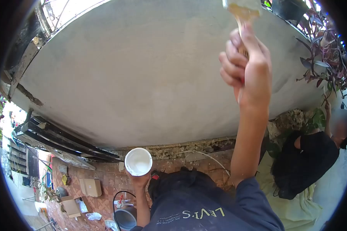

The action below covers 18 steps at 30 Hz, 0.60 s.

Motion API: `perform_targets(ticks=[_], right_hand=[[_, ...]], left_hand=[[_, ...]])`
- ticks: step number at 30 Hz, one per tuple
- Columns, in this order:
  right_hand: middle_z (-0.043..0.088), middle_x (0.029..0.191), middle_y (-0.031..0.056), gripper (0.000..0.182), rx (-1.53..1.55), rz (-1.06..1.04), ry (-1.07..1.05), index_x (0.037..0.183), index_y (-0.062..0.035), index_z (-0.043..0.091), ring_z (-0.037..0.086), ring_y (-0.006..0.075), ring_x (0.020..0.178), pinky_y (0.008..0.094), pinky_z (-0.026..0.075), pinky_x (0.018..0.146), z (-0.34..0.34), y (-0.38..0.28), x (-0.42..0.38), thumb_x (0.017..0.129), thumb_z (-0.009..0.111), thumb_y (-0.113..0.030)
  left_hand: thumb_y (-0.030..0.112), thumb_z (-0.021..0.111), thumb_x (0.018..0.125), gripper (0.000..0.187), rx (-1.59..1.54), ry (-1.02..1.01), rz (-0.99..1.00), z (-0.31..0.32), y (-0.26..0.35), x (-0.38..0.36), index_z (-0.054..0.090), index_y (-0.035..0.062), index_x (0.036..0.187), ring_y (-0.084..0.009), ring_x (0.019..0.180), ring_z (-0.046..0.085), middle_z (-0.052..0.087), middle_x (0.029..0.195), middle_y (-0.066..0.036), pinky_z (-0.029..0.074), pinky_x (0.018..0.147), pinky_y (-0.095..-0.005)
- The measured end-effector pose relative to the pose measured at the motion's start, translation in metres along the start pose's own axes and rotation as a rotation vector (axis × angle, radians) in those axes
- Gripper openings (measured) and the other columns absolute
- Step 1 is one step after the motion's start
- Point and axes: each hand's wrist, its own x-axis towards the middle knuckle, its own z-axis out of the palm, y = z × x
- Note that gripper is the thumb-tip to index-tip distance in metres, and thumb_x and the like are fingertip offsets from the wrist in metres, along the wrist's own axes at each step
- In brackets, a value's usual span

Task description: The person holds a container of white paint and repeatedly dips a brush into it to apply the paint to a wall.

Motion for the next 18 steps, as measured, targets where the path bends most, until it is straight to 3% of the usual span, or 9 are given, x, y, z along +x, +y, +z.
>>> perform_targets(ticks=[2, 5, 7, 9, 10, 11, 13, 15, 18], right_hand=[[0.026, 0.049, -0.0062, 0.043, 0.057, 0.023, -0.014, 0.067, -0.0107, 0.039, 0.023, 0.0044, 0.036, 0.0227, 0.014, 0.033, -0.003, 0.012, 0.012, 0.1, 0.044, -0.038], [0.03, 0.049, -0.0043, 0.043, 0.113, 0.343, 0.099, 0.069, -0.0106, 0.041, 0.025, 0.0061, 0.035, 0.0241, 0.017, 0.032, -0.045, 0.117, 0.011, 0.1, 0.045, -0.041], [0.031, 0.047, -0.0029, 0.044, 0.025, 0.33, 0.186, 0.068, -0.0117, 0.043, 0.027, 0.0083, 0.035, 0.0263, 0.017, 0.033, -0.071, 0.192, -0.025, 0.098, 0.049, -0.044], [0.033, 0.046, -0.0012, 0.045, 0.105, 0.622, 0.262, 0.068, -0.0111, 0.041, 0.032, 0.0112, 0.032, 0.0284, 0.022, 0.031, -0.088, 0.241, -0.066, 0.1, 0.043, -0.042], [0.032, 0.046, 0.0001, 0.044, 0.119, 0.798, 0.254, 0.067, -0.0116, 0.04, 0.031, 0.0137, 0.033, 0.0305, 0.022, 0.033, -0.105, 0.273, -0.084, 0.101, 0.042, -0.039], [0.028, 0.047, -0.002, 0.034, 0.157, 0.922, 0.328, 0.068, -0.0134, 0.042, 0.024, 0.0112, 0.035, 0.0298, 0.018, 0.034, -0.129, 0.32, -0.106, 0.1, 0.043, -0.025], [0.026, 0.048, -0.0007, 0.045, 0.155, 1.081, 0.529, 0.065, -0.0119, 0.035, 0.024, 0.0122, 0.037, 0.0308, 0.016, 0.037, -0.126, 0.33, -0.125, 0.101, 0.041, -0.037], [0.025, 0.051, -0.0019, 0.045, 0.246, 1.108, 0.415, 0.066, -0.0119, 0.032, 0.021, 0.0113, 0.038, 0.0292, 0.016, 0.037, -0.125, 0.291, -0.114, 0.102, 0.041, -0.036], [0.025, 0.052, -0.0035, 0.043, 0.268, 0.843, 0.264, 0.067, -0.012, 0.032, 0.018, 0.0093, 0.038, 0.0264, 0.015, 0.036, -0.101, 0.214, -0.058, 0.102, 0.042, -0.035]], left_hand=[[0.015, 0.087, 0.066, 0.067, 0.002, -0.039, 0.008, 0.0, -0.001, 0.0, 0.05, -0.0002, 0.119, -0.0208, 0.096, 0.061, 0.063, 0.107, -0.011, 0.048, 0.087, -0.0345], [0.015, 0.087, 0.066, 0.067, -0.004, -0.045, 0.008, 0.005, 0.008, 0.002, 0.05, -0.0004, 0.119, -0.0208, 0.097, 0.061, 0.063, 0.105, -0.01, 0.048, 0.087, -0.0345], [0.015, 0.087, 0.066, 0.066, -0.012, -0.028, -0.002, 0.008, 0.009, 0.0, 0.051, -0.0003, 0.118, -0.0211, 0.098, 0.061, 0.064, 0.105, -0.01, 0.047, 0.087, -0.0348], [0.017, 0.087, 0.067, 0.063, -0.154, -0.058, -0.058, 0.01, 0.005, 0.003, 0.053, 0.0005, 0.118, -0.0219, 0.102, 0.06, 0.064, 0.106, -0.01, 0.046, 0.091, -0.0366], [0.017, 0.086, 0.067, 0.063, 0.069, -0.183, -0.09, 0.004, 0.024, 0.009, 0.054, 0.0008, 0.119, -0.0223, 0.101, 0.061, 0.064, 0.108, -0.01, 0.045, 0.093, -0.0373], [0.016, 0.086, 0.067, 0.064, 0.023, -0.202, -0.086, 0.007, 0.025, 0.012, 0.053, 0.0002, 0.119, -0.0225, 0.101, 0.061, 0.064, 0.108, -0.01, 0.045, 0.092, -0.037], [0.013, 0.086, 0.066, 0.066, -0.131, -0.189, -0.098, 0.016, 0.023, 0.018, 0.051, -0.0012, 0.121, -0.0227, 0.1, 0.06, 0.063, 0.109, -0.012, 0.046, 0.092, -0.0364], [0.011, 0.086, 0.066, 0.069, -0.204, -0.16, -0.101, 0.022, 0.032, 0.025, 0.049, -0.0025, 0.122, -0.0229, 0.1, 0.06, 0.062, 0.11, -0.013, 0.047, 0.091, -0.0359], [0.012, 0.087, 0.066, 0.069, -0.055, -0.041, 0.022, 0.029, 0.014, 0.025, 0.049, -0.0021, 0.122, -0.0222, 0.1, 0.059, 0.06, 0.111, -0.013, 0.046, 0.091, -0.0359]])
